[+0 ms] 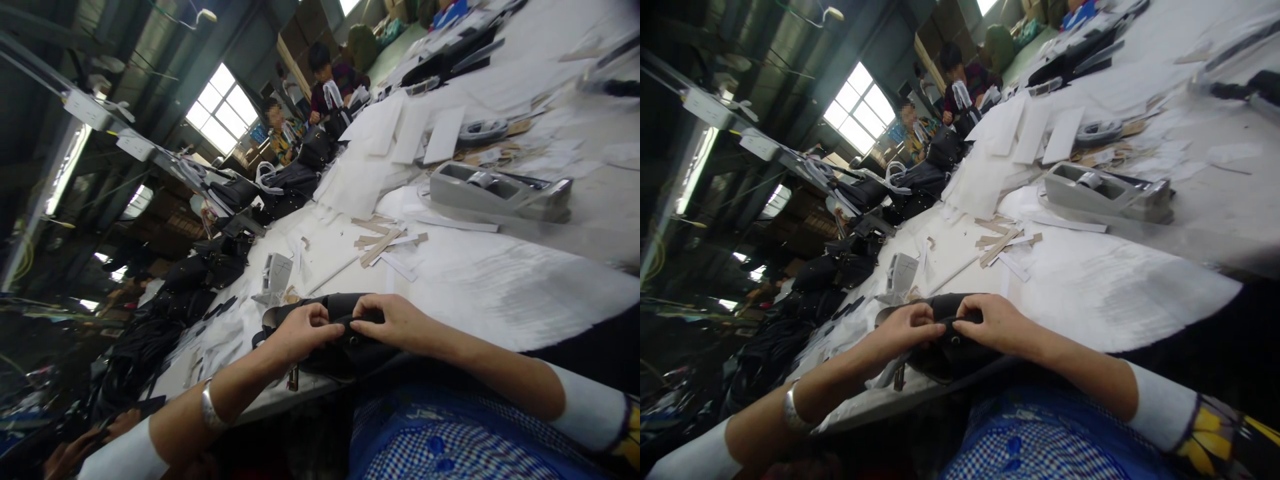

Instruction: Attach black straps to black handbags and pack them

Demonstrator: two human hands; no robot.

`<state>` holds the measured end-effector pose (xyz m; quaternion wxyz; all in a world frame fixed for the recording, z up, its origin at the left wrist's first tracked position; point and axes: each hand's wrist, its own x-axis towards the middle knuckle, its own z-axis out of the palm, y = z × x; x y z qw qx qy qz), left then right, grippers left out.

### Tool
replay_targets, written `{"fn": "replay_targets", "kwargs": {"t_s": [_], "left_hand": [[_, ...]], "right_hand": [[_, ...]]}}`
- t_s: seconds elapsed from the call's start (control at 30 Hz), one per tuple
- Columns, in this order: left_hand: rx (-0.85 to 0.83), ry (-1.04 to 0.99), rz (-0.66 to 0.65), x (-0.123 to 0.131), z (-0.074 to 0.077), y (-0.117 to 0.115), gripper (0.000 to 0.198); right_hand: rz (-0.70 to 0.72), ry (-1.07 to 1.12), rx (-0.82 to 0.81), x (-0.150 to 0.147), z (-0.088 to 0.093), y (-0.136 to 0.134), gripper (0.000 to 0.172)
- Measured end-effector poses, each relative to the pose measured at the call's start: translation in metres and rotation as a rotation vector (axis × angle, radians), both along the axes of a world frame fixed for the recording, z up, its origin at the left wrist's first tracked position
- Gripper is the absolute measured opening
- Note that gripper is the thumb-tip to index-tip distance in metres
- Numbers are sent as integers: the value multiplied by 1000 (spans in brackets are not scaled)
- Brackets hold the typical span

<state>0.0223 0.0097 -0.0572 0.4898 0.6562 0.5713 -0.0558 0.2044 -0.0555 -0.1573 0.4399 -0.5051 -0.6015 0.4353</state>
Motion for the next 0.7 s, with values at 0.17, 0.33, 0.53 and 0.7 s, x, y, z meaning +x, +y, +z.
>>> {"fn": "replay_targets", "kwargs": {"t_s": [0.17,0.33,0.53,0.7], "left_hand": [[-6,1,69,10,2,-7,29],[-2,-55,98,15,1,-11,26],[38,-98,92,8,-8,-11,23],[52,-131,52,4,-12,-11,29]], "right_hand": [[18,47,-59,-5,-6,-2,18],[-13,130,-49,-12,-12,-5,15],[55,183,-79,-11,-18,-2,13],[35,214,-153,-13,-17,0,12]]}}
